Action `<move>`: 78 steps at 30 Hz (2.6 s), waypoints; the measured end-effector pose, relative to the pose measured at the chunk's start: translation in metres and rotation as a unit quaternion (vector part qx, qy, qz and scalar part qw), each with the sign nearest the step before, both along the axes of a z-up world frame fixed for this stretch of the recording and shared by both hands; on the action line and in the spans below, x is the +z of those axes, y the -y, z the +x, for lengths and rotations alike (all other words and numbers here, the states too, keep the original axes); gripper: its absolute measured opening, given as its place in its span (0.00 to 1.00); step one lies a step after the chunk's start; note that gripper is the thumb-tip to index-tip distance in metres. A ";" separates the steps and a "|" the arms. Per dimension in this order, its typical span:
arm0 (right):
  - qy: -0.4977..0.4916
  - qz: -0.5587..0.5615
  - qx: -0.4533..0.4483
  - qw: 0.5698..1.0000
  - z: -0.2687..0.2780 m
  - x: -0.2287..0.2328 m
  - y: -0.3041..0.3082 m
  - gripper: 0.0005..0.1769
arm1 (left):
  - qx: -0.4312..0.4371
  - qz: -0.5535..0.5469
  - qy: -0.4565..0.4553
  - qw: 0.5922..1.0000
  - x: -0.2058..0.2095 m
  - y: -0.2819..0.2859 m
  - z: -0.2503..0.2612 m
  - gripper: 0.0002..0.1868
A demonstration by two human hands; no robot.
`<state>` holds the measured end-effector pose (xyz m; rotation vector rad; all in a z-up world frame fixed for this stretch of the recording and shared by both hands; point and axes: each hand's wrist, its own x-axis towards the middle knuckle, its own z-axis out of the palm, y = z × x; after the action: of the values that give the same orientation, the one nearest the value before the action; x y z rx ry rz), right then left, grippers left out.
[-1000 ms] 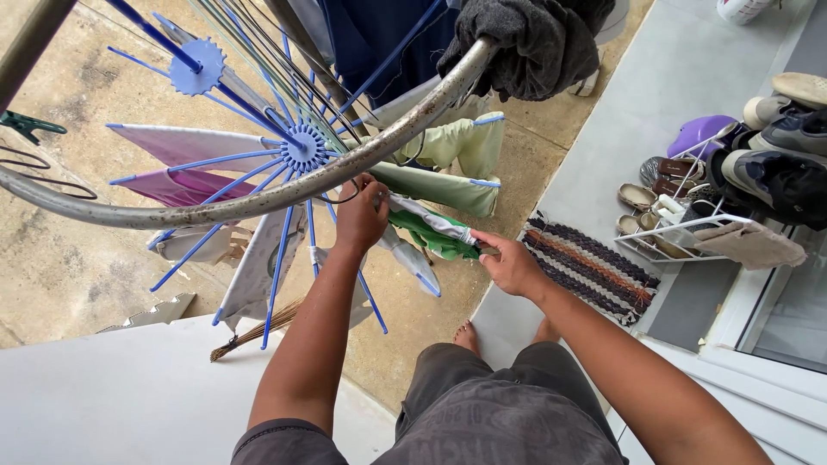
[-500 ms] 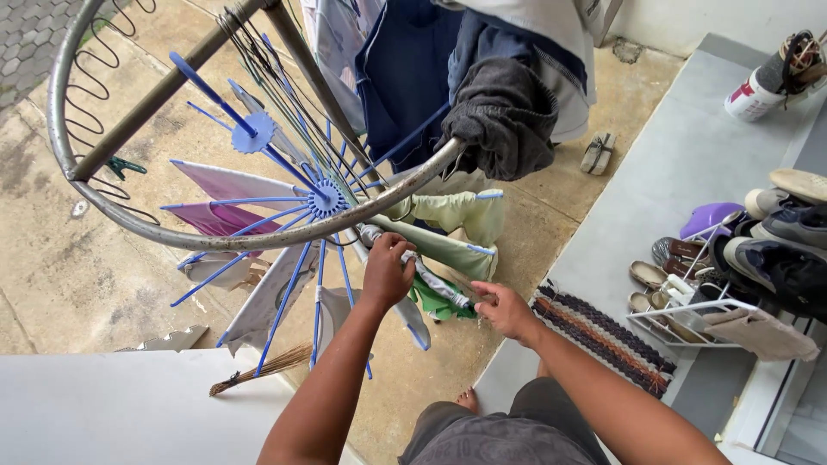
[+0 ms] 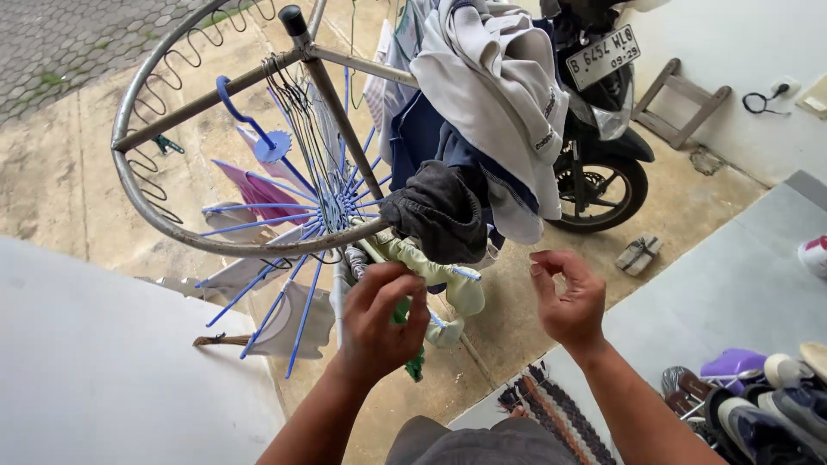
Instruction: Hanging various small laundry items like socks and cloths on a circular drying rack with clips.
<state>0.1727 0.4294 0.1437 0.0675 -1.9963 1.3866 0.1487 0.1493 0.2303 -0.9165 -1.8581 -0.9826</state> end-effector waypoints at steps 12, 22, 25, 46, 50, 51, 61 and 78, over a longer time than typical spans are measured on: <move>-0.351 0.317 0.065 0.879 -0.064 0.156 0.001 0.16 | 0.210 -0.124 -0.034 0.969 0.105 -0.036 -0.004 0.13; -0.311 0.321 0.112 0.887 -0.078 0.143 0.006 0.21 | 0.047 0.315 0.078 0.945 0.149 -0.001 -0.007 0.05; -0.280 0.361 0.107 0.883 -0.063 0.149 0.006 0.16 | -0.008 0.351 0.032 0.936 0.183 0.005 0.020 0.09; 0.230 -0.321 0.701 0.593 0.100 -0.022 0.335 0.16 | 0.045 0.466 0.456 0.757 0.005 0.268 0.191 0.20; 0.323 -0.398 0.639 0.573 0.118 -0.061 0.371 0.16 | 0.005 0.519 0.505 0.689 -0.070 0.309 0.234 0.30; 0.338 -0.382 0.633 0.583 0.119 -0.065 0.377 0.14 | -0.013 0.545 0.521 0.657 -0.085 0.315 0.242 0.31; 0.332 -0.397 0.621 0.589 0.124 -0.011 0.410 0.13 | -0.101 0.712 0.413 0.559 -0.133 0.367 0.256 0.26; 0.402 -0.226 0.498 0.734 0.102 -0.068 0.398 0.15 | 0.056 0.298 0.521 0.798 -0.119 0.299 0.204 0.27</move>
<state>0.2751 0.0316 0.0760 0.4350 -2.2748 2.9899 0.3529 -0.1499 0.1111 0.2305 -2.1245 -2.0953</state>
